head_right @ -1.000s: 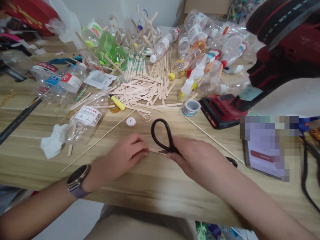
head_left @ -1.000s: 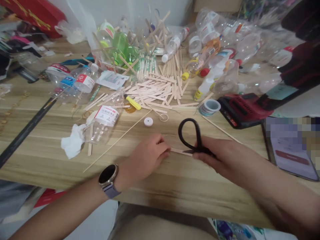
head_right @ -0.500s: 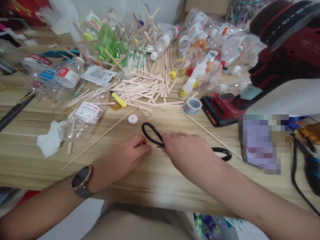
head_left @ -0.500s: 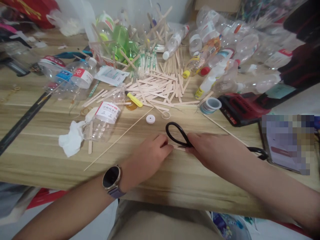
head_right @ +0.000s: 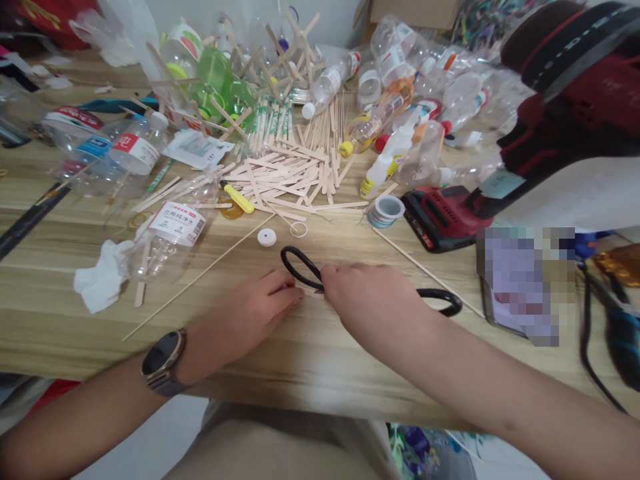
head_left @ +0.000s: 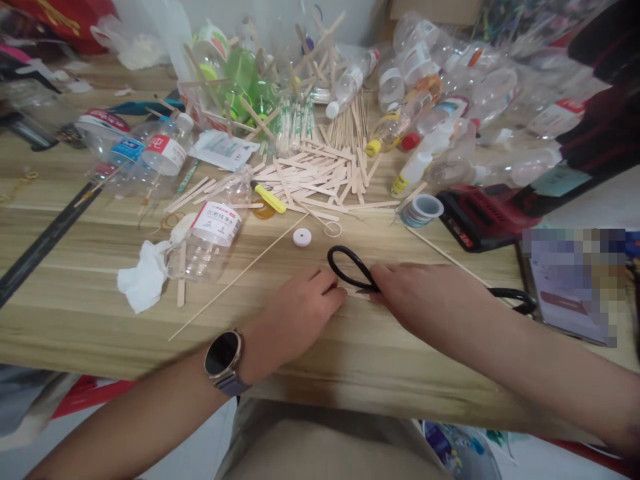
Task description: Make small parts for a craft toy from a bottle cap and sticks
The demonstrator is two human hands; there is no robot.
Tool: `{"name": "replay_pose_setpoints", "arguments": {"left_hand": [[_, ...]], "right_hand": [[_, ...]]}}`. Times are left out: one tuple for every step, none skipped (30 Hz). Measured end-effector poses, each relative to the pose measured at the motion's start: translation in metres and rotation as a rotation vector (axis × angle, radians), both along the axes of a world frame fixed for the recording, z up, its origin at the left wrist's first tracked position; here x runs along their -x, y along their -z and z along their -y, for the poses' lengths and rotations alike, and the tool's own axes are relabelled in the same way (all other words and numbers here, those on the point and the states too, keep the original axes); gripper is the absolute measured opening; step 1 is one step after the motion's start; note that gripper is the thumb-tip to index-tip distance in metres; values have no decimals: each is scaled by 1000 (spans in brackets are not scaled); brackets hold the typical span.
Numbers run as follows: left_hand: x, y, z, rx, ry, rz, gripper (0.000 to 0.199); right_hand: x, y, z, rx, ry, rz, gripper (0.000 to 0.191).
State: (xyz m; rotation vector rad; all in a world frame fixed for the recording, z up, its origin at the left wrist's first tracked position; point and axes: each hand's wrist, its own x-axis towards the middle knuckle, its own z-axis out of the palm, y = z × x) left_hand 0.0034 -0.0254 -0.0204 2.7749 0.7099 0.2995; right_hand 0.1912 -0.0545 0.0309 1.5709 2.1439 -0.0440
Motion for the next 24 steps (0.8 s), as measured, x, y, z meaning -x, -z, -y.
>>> {"name": "replay_pose_setpoints", "arguments": {"left_hand": [[1, -2, 0, -22, 7, 10, 20], [2, -5, 1, -49, 7, 20, 21], [4, -7, 2, -79, -3, 31, 23], [5, -10, 3, -108, -18, 43, 24], [7, -13, 5, -125, -34, 49, 26], [8, -15, 8, -132, -47, 52, 26], [10, -16, 11, -126, -51, 47, 25], [11, -17, 14, -115, -46, 36, 25], [12, -18, 18, -102, -33, 21, 24], [14, -17, 22, -90, -20, 2, 23], [15, -17, 25, -79, -7, -12, 23], [16, -15, 29, -68, 4, -21, 22], [18, -13, 31, -57, 11, -28, 21], [19, -11, 33, -48, 15, -28, 20], [19, -9, 35, -43, 18, -31, 18], [20, -7, 36, -43, 19, -37, 17], [20, -4, 37, -48, 21, -47, 17], [19, -2, 37, -59, 23, -57, 16], [19, 0, 38, -71, 30, -68, 16], [18, 2, 38, -82, 38, -83, 16], [17, 3, 39, -92, 47, -98, 17], [17, 4, 40, -101, 56, -112, 17], [17, 4, 41, -106, 63, -124, 18], [17, 5, 43, -109, 67, -134, 18]], "right_hand": [[1, -3, -2, 18, -14, 4, 16], [3, -6, -5, 37, -27, 2, 17], [5, -9, -9, 58, -42, -6, 16], [6, -13, -13, 79, -56, -15, 14], [8, -17, -17, 102, -70, -22, 12], [10, -20, -21, 119, -85, -26, 11], [12, -24, -24, 135, -99, -25, 11], [14, -27, -27, 150, -113, -19, 12], [16, -29, -29, 160, -126, -10, 13], [18, -31, -31, 171, -137, 3, 14], [20, -32, -32, 181, -148, 15, 15], [22, -33, -33, 188, -156, 27, 16], [23, -33, -33, 186, -163, 37, 17], [25, -32, -33, 182, -168, 43, 18], [26, -32, -33, 178, -172, 48, 18], [27, -31, -33, 173, -175, 47, 19], [27, -31, -32, 171, -178, 41, 20], [27, -31, -32, 179, -182, 30, 21], [26, -31, -32, 190, -187, 12, 21], [26, -31, -31, 197, -189, -11, 22], [25, -31, -30, 199, -189, -40, 23], [24, -31, -29, 195, -181, -74, 24], [23, -31, -29, 172, -159, -115, 27], [22, -31, -28, 132, -123, -164, 29]]}}
